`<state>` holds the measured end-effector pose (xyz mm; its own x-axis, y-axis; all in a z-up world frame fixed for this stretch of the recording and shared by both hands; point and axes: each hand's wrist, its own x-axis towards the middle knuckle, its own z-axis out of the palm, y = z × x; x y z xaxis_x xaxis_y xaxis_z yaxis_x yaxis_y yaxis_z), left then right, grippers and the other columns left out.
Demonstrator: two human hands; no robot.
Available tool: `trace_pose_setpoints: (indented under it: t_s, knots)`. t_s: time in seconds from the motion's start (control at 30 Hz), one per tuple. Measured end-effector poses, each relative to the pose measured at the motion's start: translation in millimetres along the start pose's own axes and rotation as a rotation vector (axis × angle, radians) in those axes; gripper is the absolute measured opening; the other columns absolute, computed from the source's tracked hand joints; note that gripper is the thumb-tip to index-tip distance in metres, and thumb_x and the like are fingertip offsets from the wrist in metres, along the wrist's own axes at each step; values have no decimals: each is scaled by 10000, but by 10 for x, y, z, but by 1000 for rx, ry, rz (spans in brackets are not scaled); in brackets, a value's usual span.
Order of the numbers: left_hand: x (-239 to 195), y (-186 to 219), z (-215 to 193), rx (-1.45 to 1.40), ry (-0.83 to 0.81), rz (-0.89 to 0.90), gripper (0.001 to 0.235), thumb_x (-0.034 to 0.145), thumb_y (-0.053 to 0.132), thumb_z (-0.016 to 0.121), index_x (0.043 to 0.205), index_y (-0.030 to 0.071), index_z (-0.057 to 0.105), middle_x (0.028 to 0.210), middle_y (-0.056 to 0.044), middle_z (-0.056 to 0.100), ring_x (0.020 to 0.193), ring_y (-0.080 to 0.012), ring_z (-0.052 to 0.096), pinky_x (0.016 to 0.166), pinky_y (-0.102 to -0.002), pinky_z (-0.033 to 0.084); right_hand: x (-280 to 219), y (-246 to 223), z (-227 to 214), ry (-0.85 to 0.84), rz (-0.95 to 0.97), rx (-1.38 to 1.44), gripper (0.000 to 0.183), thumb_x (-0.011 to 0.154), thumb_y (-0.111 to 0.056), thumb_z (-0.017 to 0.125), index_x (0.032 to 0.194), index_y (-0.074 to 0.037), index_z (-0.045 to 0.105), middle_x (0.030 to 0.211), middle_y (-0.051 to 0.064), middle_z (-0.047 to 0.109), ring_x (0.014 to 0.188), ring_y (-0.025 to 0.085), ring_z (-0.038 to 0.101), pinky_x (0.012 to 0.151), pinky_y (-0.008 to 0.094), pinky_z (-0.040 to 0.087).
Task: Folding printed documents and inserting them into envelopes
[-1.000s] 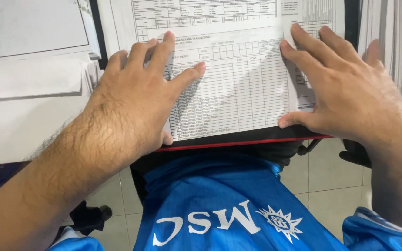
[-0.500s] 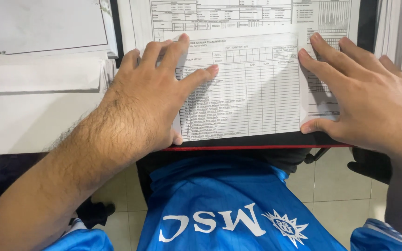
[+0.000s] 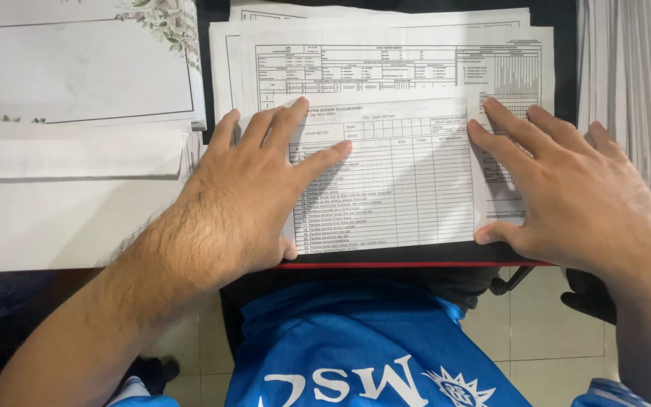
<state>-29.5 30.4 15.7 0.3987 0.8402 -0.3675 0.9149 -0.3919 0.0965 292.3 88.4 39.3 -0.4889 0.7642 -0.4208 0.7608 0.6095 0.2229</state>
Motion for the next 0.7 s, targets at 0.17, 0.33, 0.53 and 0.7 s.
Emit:
trace_pose_setpoints:
  t_s: [0.17, 0.33, 0.53, 0.7]
  knots:
    - [-178, -31, 80, -4, 222, 87, 1381, 439, 707, 884, 1605, 306, 262, 1649, -275, 33, 1460, -446, 129, 1121, -617, 125, 21, 17, 17, -27, -4, -15, 1384, 488, -752, 811, 1627, -278, 183, 1736, -31, 154, 1519, 266, 235, 1079, 612, 367]
    - [-178, 88, 155, -19, 256, -137, 1168, 846, 794, 601, 1671, 146, 89, 1672, -278, 45, 1539, -387, 99, 1178, -560, 173, 44, 9, 20, -54, 10, 18, 1415, 462, -744, 852, 1619, -286, 177, 1736, -4, 130, 1523, 284, 207, 1091, 630, 333]
    - [-205, 190, 247, -34, 362, -155, 911, 948, 581, 576, 1650, 129, 210, 1685, -166, 264, 1562, -290, 226, 1215, -520, 233, 32, 52, 84, 27, -35, -15, 1428, 449, -810, 803, 1621, -263, 198, 1738, -7, 157, 1494, 294, 267, 1088, 595, 345]
    - [-213, 233, 73, -201, 471, -81, 969, 864, 376, 773, 1632, 131, 234, 1582, -161, 475, 1430, -330, 465, 1145, -529, 402, 28, 92, 115, 54, -52, 10, 1428, 451, -825, 809, 1622, -260, 216, 1740, -14, 174, 1501, 280, 275, 1086, 546, 374]
